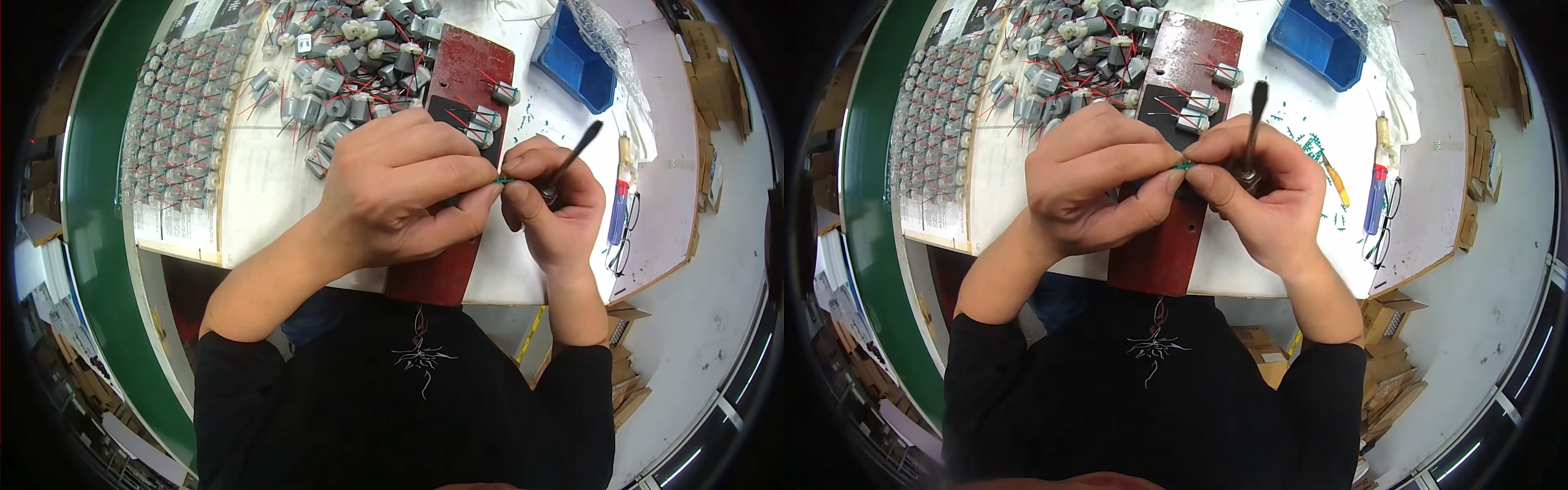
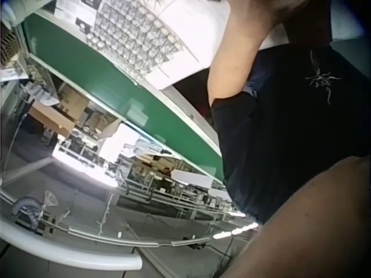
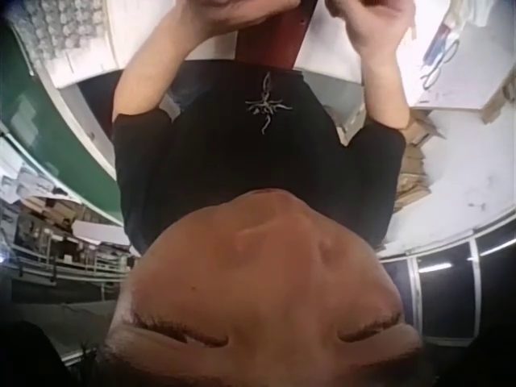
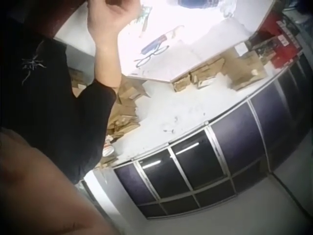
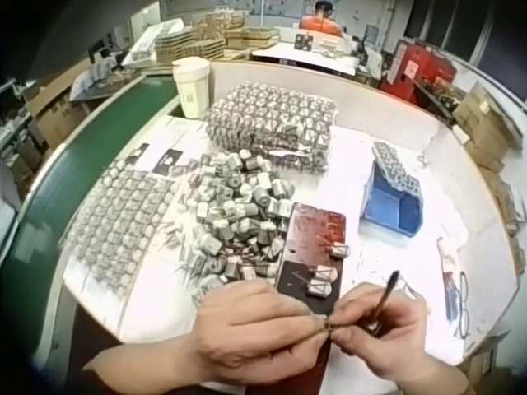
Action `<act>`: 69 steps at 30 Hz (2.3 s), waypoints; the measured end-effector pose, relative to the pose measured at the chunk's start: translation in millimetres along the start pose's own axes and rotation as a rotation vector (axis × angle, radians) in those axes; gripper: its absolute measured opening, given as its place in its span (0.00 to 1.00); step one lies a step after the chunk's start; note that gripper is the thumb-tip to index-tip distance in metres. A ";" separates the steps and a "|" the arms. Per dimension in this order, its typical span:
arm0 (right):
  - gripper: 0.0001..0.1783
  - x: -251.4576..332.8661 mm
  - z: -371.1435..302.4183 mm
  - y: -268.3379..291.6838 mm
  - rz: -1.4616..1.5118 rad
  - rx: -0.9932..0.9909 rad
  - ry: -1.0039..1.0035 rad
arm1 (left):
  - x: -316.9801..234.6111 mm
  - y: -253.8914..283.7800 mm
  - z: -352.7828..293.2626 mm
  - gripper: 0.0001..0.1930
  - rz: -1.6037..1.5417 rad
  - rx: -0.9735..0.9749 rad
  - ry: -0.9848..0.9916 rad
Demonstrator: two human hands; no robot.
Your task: Assembling small electronic components and wiring onto a red fixture on an assembly line.
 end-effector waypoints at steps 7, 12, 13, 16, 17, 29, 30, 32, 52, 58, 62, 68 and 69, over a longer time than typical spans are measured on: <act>0.08 6.2 1.6 0.0 -0.061 -0.020 0.154 | 2.7 -2.4 -1.5 0.09 -0.062 0.009 0.047; 0.09 -4.4 13.4 19.7 -0.157 0.031 -0.159 | 17.3 -1.3 1.7 0.10 0.066 0.193 0.147; 0.10 -7.3 14.9 23.1 -0.209 0.066 -0.210 | 19.1 -1.6 0.3 0.11 0.065 0.242 0.208; 0.10 -6.7 14.8 26.8 -0.273 0.112 -0.282 | 24.0 -3.9 -4.8 0.12 0.058 0.342 0.335; 0.10 -8.7 14.2 26.5 -0.305 0.137 -0.315 | 24.5 -5.0 -5.7 0.12 0.067 0.360 0.312; 0.09 -8.0 10.4 14.3 -0.579 0.133 -0.150 | 29.8 -10.9 -10.4 0.09 0.022 0.354 0.344; 0.09 -8.1 10.6 13.3 -0.580 0.140 -0.151 | 29.7 -10.7 -11.0 0.09 0.030 0.354 0.348; 0.09 -9.1 10.7 13.0 -0.597 0.142 -0.174 | 29.6 -10.6 -11.2 0.08 0.034 0.353 0.349; 0.07 -12.4 9.4 9.4 -0.564 0.051 -0.068 | 25.7 -16.2 -12.7 0.15 0.055 0.329 0.362; 0.07 -9.9 13.3 10.9 -0.489 0.042 -0.163 | 24.4 -19.7 -11.3 0.15 0.070 0.299 0.366; 0.09 -11.1 11.4 12.7 -0.505 0.097 -0.293 | 25.8 -23.1 -14.3 0.14 0.080 0.270 0.337; 0.07 7.7 4.3 18.4 -0.676 -0.001 -0.112 | 24.2 -23.8 -14.4 0.13 0.075 0.314 0.353; 0.06 14.3 4.1 19.5 -0.666 -0.007 -0.057 | 24.2 -24.0 -13.9 0.13 0.076 0.317 0.352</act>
Point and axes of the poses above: each hand's wrist, its own z-axis towards the middle knuckle, its own y-axis out of the back of the hand, x = y × z, the point moved 5 cm from there along z, towards the middle knuckle, and after that the axes turned 1 degree about x, right-handed, at the moved point
